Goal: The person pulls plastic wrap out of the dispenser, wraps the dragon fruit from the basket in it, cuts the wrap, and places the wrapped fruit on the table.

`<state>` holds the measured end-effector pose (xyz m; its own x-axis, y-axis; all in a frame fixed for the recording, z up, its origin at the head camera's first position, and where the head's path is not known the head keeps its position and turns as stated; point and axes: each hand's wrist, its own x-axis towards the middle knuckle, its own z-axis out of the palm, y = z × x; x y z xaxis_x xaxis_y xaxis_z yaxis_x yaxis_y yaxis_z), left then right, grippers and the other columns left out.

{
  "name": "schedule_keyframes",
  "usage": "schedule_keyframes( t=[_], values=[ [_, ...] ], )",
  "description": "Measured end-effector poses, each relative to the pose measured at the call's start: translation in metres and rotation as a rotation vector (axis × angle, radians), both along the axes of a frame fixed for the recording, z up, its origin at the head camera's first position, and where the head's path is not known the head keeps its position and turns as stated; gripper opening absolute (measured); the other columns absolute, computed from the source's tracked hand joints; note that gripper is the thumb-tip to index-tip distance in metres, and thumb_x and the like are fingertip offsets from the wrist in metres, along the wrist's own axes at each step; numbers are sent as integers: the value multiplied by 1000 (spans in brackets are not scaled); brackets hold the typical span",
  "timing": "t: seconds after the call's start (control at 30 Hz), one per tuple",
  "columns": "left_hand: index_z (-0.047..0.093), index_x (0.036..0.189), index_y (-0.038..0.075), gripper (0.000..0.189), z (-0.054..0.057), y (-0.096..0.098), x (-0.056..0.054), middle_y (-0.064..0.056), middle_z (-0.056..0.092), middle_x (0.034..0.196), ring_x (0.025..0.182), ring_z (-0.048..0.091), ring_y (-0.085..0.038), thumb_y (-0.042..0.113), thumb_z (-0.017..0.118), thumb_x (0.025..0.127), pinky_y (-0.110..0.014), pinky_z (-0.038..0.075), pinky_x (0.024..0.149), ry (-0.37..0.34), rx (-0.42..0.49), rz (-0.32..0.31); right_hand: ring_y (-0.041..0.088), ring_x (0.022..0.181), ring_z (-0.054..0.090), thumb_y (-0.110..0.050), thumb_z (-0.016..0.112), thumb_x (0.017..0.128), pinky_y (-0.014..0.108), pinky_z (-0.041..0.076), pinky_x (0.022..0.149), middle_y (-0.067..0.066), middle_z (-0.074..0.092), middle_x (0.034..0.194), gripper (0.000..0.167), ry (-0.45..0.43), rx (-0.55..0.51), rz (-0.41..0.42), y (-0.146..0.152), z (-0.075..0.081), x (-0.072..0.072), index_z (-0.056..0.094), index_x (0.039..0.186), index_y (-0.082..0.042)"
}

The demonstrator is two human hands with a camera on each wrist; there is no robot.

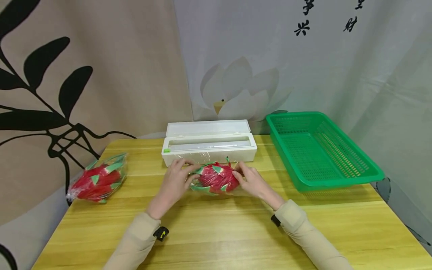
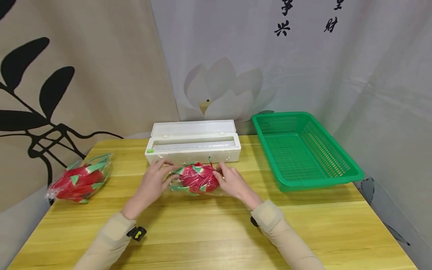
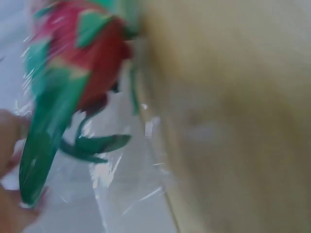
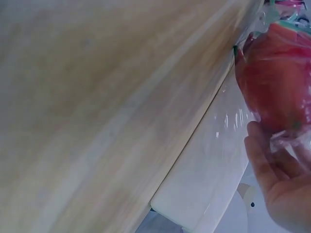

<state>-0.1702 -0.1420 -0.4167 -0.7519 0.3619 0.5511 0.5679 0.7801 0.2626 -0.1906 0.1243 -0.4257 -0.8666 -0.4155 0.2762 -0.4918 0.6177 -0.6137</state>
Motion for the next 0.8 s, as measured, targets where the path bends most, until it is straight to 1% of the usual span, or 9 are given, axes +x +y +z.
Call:
schedule_keyframes(
  t=[0.07,0.17,0.27,0.37,0.43,0.5,0.63,0.73,0.8],
  values=[
    [72,105,11,26,-5,2,1,-7,69,100,96,59,-27,16,75,80,-40,51,84,154,-43,28,15,78,63,-16,51,98,27,55,69,9,70,90,11,-3,3,-17,-2,0,0,55,100,-6],
    [70,111,9,30,-11,3,3,-9,72,101,96,65,-28,10,72,81,-42,53,86,225,-77,45,11,69,58,-17,50,99,23,52,61,7,69,86,12,-44,-9,-37,-5,1,-1,56,100,-7],
    [60,127,8,38,-13,5,5,-15,69,113,101,66,-32,13,60,89,-46,53,90,184,-116,47,9,62,52,-17,50,99,20,47,53,6,67,80,13,-64,-35,-50,-7,1,-4,57,97,-7],
    [44,142,13,52,-13,7,8,-19,60,128,112,61,-38,42,41,99,-52,49,96,75,-191,50,8,61,49,-17,51,99,19,43,53,5,65,75,14,-24,-42,-59,-7,0,-10,57,92,-7],
    [36,147,17,70,-14,9,8,-21,51,137,120,55,-41,63,32,95,-55,46,99,0,-244,56,10,59,47,-18,50,99,20,41,53,5,62,70,16,7,-34,-70,-6,0,-13,58,90,-6],
    [31,149,21,85,-15,11,7,-22,45,143,124,51,-43,77,34,85,-57,44,101,-45,-293,69,14,61,47,-18,48,100,24,43,56,7,60,70,19,22,-25,-83,-4,1,-16,62,94,-5],
    [31,149,23,99,-15,16,2,-24,43,143,123,51,-43,78,59,71,-58,44,98,-40,-339,85,29,101,63,-26,41,102,42,53,88,17,66,111,37,46,48,-104,-2,6,-15,62,121,-2],
    [35,147,22,101,-14,17,-2,-24,45,140,119,54,-42,72,69,66,-57,46,95,-28,-346,101,38,135,40,-35,39,102,52,37,110,16,40,149,52,94,144,-79,-4,11,-10,42,141,-1],
    [37,145,22,100,-14,17,-5,-24,47,138,117,55,-42,68,73,64,-57,47,93,-37,-345,112,38,139,34,-42,41,100,55,35,110,14,30,155,61,118,209,-32,-7,13,-7,30,148,-5]
  ],
)
